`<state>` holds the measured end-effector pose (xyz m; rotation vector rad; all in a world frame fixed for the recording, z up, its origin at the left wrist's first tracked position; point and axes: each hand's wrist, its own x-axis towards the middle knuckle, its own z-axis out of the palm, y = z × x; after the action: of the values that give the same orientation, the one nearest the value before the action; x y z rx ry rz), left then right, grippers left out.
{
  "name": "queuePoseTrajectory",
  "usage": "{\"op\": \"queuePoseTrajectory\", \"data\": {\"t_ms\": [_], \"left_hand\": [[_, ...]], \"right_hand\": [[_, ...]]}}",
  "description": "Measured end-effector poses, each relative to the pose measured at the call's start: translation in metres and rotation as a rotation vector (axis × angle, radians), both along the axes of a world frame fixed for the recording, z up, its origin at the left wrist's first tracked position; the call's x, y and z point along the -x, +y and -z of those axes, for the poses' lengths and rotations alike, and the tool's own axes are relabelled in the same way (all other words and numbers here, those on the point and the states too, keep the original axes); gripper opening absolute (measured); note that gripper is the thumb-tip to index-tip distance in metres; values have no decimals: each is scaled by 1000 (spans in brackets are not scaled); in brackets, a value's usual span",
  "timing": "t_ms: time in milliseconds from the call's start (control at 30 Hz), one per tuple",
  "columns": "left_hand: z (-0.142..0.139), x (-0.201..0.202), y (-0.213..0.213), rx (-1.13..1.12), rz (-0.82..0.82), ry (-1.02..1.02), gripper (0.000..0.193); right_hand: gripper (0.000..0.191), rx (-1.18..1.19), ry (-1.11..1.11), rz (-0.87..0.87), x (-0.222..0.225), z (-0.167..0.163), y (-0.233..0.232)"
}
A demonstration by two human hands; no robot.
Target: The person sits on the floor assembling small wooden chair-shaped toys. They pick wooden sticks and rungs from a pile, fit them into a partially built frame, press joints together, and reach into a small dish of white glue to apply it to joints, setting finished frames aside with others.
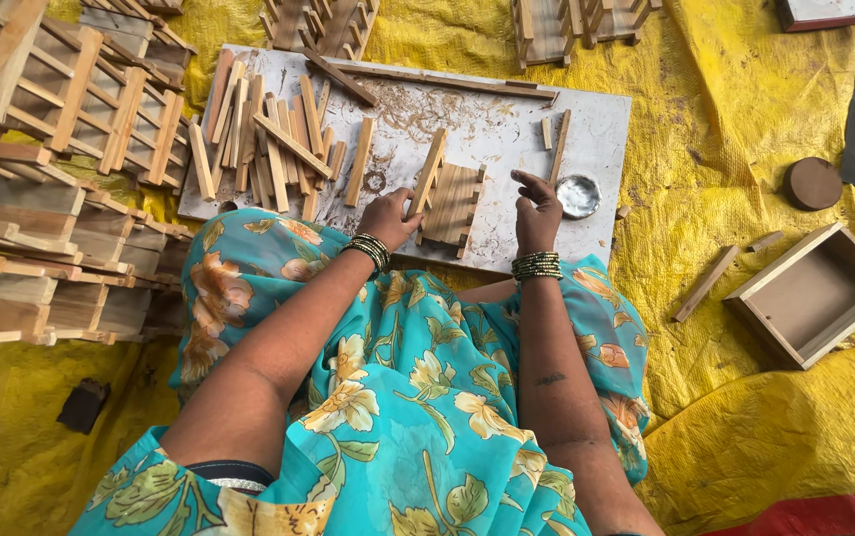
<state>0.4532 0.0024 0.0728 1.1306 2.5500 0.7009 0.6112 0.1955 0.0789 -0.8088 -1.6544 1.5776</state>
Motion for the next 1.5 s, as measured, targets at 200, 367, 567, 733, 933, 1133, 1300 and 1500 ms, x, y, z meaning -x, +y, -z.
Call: {"op": "queuePoseTrajectory", "data": {"t_ms": [200, 367, 567, 733, 933, 1133, 1300, 1500], "left_hand": [[7, 1, 1, -23, -25, 57, 42], [9, 2, 5, 10, -45, 58, 41], [12, -1, 7, 43, -33, 66, 42], [18, -1, 4, 49, -24, 73, 45], [24, 1, 1, 63, -37, 42, 43], [26, 3, 4, 24, -45, 59, 43], [27, 0, 6, 33, -59, 65, 43], [30, -1, 6, 45, -67, 45, 43]], "right_hand": [[51, -17, 28, -24, 3, 7, 3], [49, -40, -13, -23, 4, 10, 3], [48, -20, 11, -21, 3, 13, 3], [49, -47, 15, -22, 3, 18, 4], [50, -47, 29, -14, 1, 24, 5], [51, -49, -1, 1, 0, 25, 4], [51, -61, -17, 4, 0, 25, 4], [51, -46, -38, 12, 1, 26, 4]]}}
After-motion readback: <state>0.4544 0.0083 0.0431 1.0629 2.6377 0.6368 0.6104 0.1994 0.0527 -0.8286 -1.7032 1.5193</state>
